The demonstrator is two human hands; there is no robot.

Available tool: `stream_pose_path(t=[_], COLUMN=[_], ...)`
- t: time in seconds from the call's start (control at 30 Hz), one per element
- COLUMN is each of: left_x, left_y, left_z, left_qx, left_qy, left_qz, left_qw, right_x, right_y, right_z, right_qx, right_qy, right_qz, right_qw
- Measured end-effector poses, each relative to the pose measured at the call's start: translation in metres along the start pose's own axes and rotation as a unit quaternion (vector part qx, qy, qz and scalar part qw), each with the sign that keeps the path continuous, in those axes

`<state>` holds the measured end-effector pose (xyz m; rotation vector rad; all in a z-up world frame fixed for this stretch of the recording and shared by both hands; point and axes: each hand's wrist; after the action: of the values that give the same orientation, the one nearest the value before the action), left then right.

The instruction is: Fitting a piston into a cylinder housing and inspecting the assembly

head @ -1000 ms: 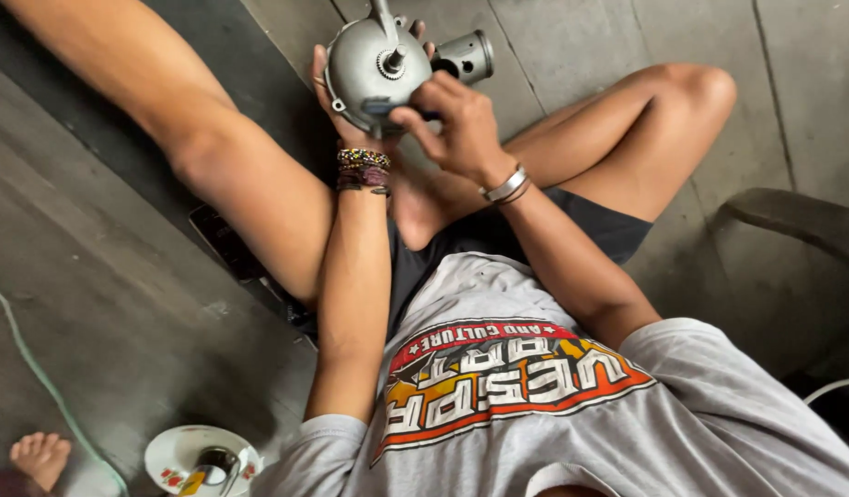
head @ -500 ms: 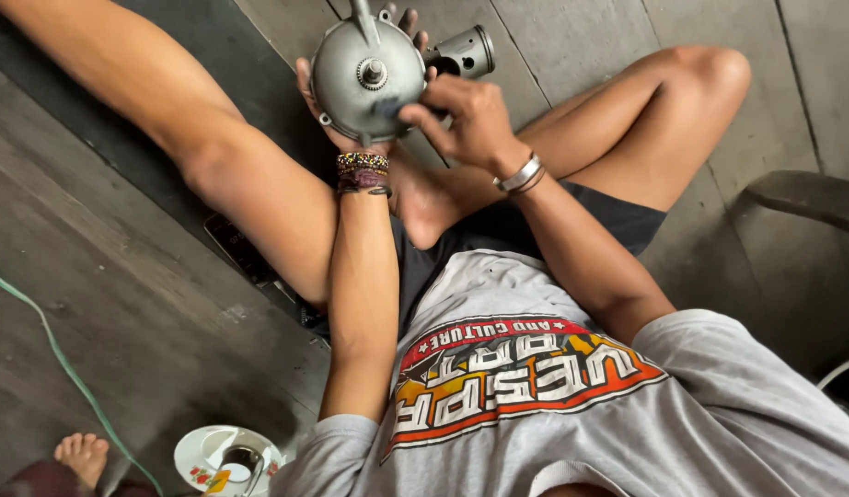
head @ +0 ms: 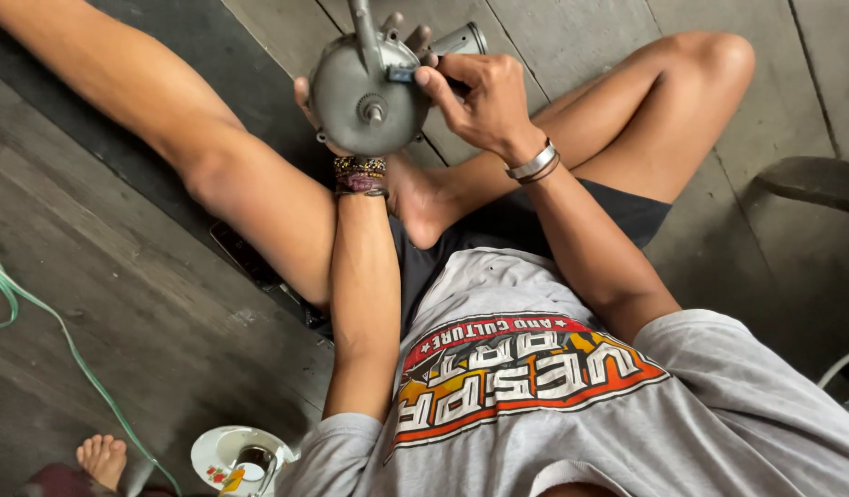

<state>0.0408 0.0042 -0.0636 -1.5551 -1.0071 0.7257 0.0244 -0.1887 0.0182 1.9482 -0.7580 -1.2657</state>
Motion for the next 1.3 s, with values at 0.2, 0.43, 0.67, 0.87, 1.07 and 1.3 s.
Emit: stream_pose_path(t=[0.2, 0.43, 0.67, 0.87, 1.07, 1.3], left_x=[-0.009, -0.008, -0.009, -0.001, 0.006, 0.003], left_y=[-0.089, -0.054, -0.026, -0.015, -0.024, -0.024], left_z=[-0.031, -0.018, -0.004, -0.022, -0.023, -0.015], left_qx=[0.399, 0.241, 0.150, 0.023, 0.028, 0.048], left_qy=[-0.004, 0.073, -0.014, -0.001, 0.022, 0.060], left_qz=[0.033, 0.012, 0.040, 0.045, 0.048, 0.065], left_qw=[0.916, 0.968, 0.988, 0.999, 0.998, 0.995], right_x=[-0.005, -0.003, -0.001, 0.009, 0.008, -0.001], right_y=[0.002, -0.004, -0.003, -0.015, -0.010, -0.010], right_z=[-0.001, 0.005, -0.001, 0.004, 0.001, 0.001], right_qx=[-0.003, 0.029, -0.003, -0.025, -0.043, -0.062], right_qy=[0.059, -0.037, -0.114, -0.191, -0.223, -0.277], right_qz=[-0.014, -0.092, -0.124, -0.180, -0.118, -0.047], right_qw=[0.998, 0.995, 0.986, 0.965, 0.967, 0.958])
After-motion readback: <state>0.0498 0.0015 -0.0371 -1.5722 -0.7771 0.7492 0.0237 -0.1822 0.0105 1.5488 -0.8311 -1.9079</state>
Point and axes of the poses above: each hand's wrist, its own z-axis away from the middle knuckle, its own y-axis out of the back of the hand, x = y × z, and after that the axes turned 11 degrees about z, right-handed
